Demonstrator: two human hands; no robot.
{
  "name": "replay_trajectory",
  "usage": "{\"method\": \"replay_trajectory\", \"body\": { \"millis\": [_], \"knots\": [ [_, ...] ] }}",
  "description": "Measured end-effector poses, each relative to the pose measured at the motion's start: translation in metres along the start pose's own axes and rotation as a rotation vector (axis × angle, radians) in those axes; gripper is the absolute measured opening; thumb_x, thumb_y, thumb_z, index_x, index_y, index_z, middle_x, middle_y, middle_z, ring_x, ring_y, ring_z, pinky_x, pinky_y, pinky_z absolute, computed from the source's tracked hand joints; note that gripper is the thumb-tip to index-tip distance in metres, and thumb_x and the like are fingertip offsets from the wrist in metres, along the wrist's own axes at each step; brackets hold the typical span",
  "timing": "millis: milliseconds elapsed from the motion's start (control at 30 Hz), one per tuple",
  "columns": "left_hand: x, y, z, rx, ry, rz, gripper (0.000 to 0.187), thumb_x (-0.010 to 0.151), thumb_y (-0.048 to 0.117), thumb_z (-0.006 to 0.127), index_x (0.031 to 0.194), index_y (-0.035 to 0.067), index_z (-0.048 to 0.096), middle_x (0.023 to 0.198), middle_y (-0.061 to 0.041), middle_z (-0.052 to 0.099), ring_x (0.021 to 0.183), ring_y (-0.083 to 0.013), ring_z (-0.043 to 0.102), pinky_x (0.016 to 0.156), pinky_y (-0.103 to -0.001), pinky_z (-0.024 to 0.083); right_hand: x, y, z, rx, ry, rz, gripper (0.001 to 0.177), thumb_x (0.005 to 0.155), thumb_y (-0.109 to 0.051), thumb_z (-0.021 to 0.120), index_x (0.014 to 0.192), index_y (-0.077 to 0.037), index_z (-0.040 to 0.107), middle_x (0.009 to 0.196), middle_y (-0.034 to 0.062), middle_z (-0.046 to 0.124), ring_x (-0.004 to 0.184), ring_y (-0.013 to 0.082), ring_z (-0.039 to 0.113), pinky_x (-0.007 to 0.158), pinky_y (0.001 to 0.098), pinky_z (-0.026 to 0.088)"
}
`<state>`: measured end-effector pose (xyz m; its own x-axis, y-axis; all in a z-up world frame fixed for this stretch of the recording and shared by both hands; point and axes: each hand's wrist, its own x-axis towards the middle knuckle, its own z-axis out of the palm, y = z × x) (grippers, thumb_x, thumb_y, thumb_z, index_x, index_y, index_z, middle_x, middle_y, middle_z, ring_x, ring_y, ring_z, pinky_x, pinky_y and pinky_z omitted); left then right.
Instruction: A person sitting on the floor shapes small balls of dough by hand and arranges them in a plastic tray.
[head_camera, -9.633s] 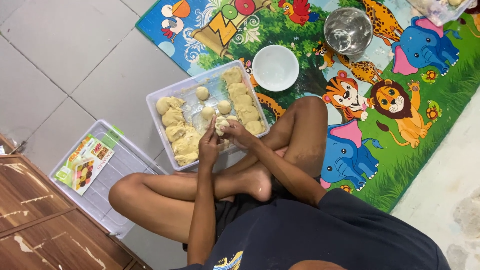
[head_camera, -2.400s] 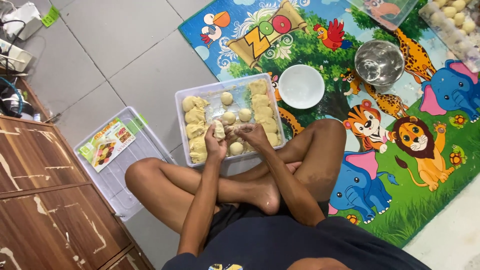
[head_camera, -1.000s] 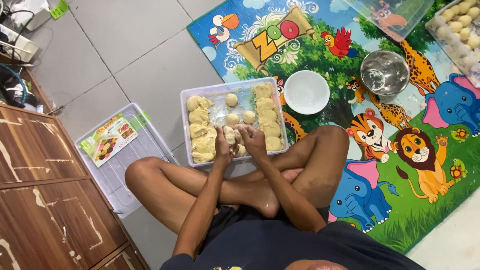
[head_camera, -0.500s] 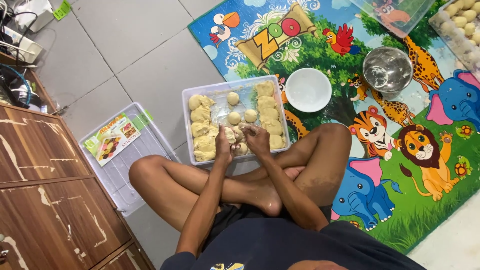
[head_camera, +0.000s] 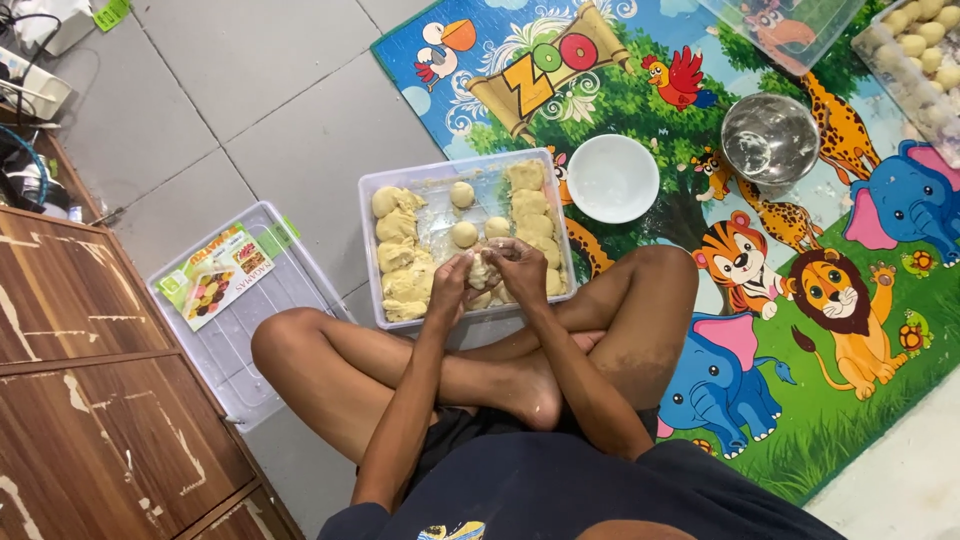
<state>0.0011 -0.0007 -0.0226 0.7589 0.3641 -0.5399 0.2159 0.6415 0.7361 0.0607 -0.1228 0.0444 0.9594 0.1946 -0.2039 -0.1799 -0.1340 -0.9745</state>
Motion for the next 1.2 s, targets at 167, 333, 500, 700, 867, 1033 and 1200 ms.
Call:
{"method": "replay_trajectory", "body": {
  "millis": [167, 333, 500, 700, 867, 1033, 1200],
  "knots": [
    [0.039, -0.043, -0.037, -0.064, -0.031, 0.046, 0.036, 0.093, 0.015, 0.063, 0.128, 0.005, 0.059, 0.114, -0.021, 0.071, 0.087, -0.0312, 0.073, 0.072, -0.055, 0.064, 0.008, 0.011, -0.002, -0.100, 0.050, 0.008, 0.023, 0.074, -0.025, 0.093, 0.091, -0.016, 0.081, 0.065, 0.0000, 0.074, 0.064, 0.0099, 0.072, 0.067, 0.0268, 0.058],
    [0.001, 0.000, -0.004, 0.014, 0.064, 0.199, 0.058, 0.087, 0.004, 0.062, 0.142, 0.002, 0.043, 0.120, -0.021, 0.063, 0.098, -0.0253, 0.067, 0.078, -0.045, 0.064, 0.006, 0.023, 0.001, -0.181, -0.006, -0.089, 0.017, 0.082, -0.029, 0.088, 0.091, -0.016, 0.081, 0.070, 0.0048, 0.076, 0.075, 0.0149, 0.074, 0.072, 0.0327, 0.058],
    [-0.008, 0.023, -0.008, -0.027, 0.086, 0.221, 0.086, 0.085, 0.002, 0.074, 0.156, 0.013, 0.028, 0.133, -0.019, 0.054, 0.102, -0.0274, 0.066, 0.074, -0.044, 0.066, 0.003, 0.017, 0.000, -0.287, -0.073, -0.326, 0.027, 0.087, -0.040, 0.086, 0.101, -0.019, 0.081, 0.092, 0.0081, 0.078, 0.093, 0.0300, 0.075, 0.079, 0.0375, 0.061],
    [-0.019, 0.033, -0.021, 0.018, -0.140, 0.018, 0.088, 0.094, 0.008, 0.066, 0.162, 0.023, 0.012, 0.142, -0.022, 0.046, 0.111, -0.0388, 0.063, 0.075, -0.050, 0.064, -0.006, 0.010, 0.002, -0.428, -0.384, -0.651, 0.073, 0.070, -0.033, 0.095, 0.131, -0.006, 0.067, 0.129, 0.0194, 0.067, 0.122, 0.0457, 0.061, 0.107, 0.0525, 0.049],
    [-0.043, 0.054, 0.006, 0.179, -0.314, -0.227, 0.095, 0.098, 0.054, 0.066, 0.164, 0.015, 0.010, 0.128, -0.029, 0.058, 0.099, -0.0403, 0.071, 0.075, -0.053, 0.063, 0.000, 0.019, 0.006, -0.439, -0.233, -0.803, 0.032, 0.084, -0.033, 0.087, 0.104, -0.009, 0.079, 0.098, 0.0063, 0.075, 0.102, 0.0298, 0.071, 0.095, 0.0410, 0.053],
    [-0.047, 0.056, 0.006, 0.397, -0.354, -0.306, 0.110, 0.087, 0.092, 0.030, 0.139, -0.002, 0.054, 0.119, -0.027, 0.063, 0.096, -0.0437, 0.072, 0.075, -0.054, 0.064, 0.005, 0.026, 0.003, -0.551, -0.053, -0.955, 0.018, 0.088, -0.029, 0.080, 0.087, -0.012, 0.076, 0.089, 0.0033, 0.078, 0.095, 0.0267, 0.073, 0.088, 0.0371, 0.052],
    [-0.030, 0.037, 0.001, 0.348, -0.319, -0.262, 0.098, 0.092, 0.085, 0.045, 0.135, -0.001, 0.058, 0.114, -0.024, 0.067, 0.078, -0.0423, 0.075, 0.059, -0.053, 0.066, 0.005, 0.015, 0.007, -0.510, -0.021, -0.976, 0.010, 0.092, -0.022, 0.075, 0.092, -0.013, 0.078, 0.098, 0.0013, 0.080, 0.099, 0.0256, 0.074, 0.086, 0.0376, 0.052]
  ]
}}
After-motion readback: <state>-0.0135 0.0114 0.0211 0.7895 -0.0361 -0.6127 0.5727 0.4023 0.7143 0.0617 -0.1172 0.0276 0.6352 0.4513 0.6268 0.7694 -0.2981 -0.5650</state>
